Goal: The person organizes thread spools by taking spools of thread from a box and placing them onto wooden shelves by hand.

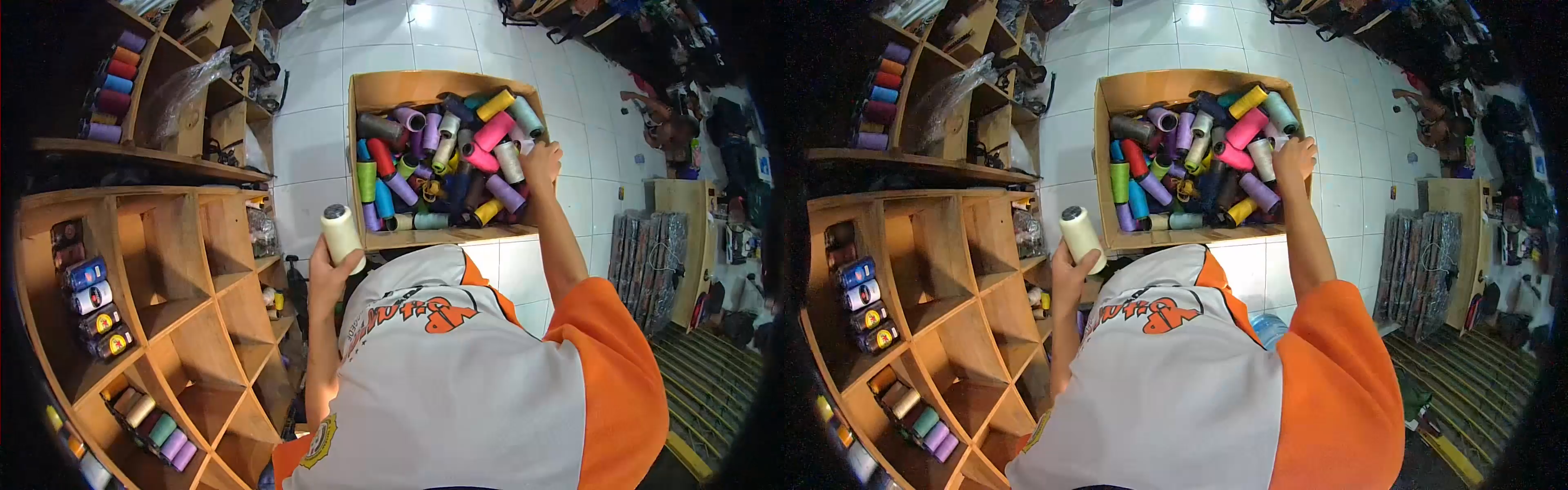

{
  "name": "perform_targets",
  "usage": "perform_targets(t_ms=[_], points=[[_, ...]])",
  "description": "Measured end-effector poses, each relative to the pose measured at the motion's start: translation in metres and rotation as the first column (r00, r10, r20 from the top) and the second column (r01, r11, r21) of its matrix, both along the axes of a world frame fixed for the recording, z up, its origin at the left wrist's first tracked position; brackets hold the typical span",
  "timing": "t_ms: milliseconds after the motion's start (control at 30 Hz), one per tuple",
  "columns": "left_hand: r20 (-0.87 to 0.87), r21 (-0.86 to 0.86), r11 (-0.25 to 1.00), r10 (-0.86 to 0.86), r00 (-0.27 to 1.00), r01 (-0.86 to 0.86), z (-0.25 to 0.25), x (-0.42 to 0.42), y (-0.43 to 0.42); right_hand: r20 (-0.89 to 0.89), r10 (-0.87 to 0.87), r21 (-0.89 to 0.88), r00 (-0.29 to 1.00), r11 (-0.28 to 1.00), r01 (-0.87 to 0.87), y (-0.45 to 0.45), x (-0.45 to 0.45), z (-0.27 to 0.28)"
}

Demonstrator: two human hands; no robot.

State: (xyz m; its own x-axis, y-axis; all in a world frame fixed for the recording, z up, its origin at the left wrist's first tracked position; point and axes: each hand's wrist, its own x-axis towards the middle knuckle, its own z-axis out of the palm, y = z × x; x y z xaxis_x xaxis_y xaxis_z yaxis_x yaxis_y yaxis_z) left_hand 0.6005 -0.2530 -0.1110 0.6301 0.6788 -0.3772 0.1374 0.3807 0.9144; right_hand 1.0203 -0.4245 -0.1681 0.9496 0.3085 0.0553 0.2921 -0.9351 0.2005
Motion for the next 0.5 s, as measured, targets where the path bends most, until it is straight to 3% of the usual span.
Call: perform_targets(t_ms=[167, 267, 300, 400, 500], points=[[-0.033, 0.061, 0.994, 0.088, 0.996, -0.086, -0.008, -0.023, 0.01, 0.138, 0.061, -0.047, 0.989, 0.997, -0.055, -0.006, 0.008, -0.036], [-0.045, 0.073, 0.992, 0.106, 0.993, -0.102, -0.005, -0.031, 0.01, 0.055, -0.012, 0.014, 0.998, 1.0, 0.011, 0.002, 0.001, -0.011], [-0.043, 0.078, 0.992, 0.106, 0.993, -0.103, -0.003, -0.034, 0.01, 0.051, 0.036, 0.121, 0.998, 0.992, -0.042, -0.002, 0.001, -0.008], [-0.042, 0.062, 0.989, 0.138, 0.989, -0.136, -0.005, -0.044, 0.012, -0.086, -0.042, 0.332, 0.995, 0.941, 0.069, -0.002, 0.002, 0.023], [0.023, -0.016, 0.994, 0.112, 0.993, -0.112, -0.002, -0.046, 0.015, -0.248, 0.083, 0.396, 0.965, 0.918, 0.023, -0.016, 0.011, 0.051]])
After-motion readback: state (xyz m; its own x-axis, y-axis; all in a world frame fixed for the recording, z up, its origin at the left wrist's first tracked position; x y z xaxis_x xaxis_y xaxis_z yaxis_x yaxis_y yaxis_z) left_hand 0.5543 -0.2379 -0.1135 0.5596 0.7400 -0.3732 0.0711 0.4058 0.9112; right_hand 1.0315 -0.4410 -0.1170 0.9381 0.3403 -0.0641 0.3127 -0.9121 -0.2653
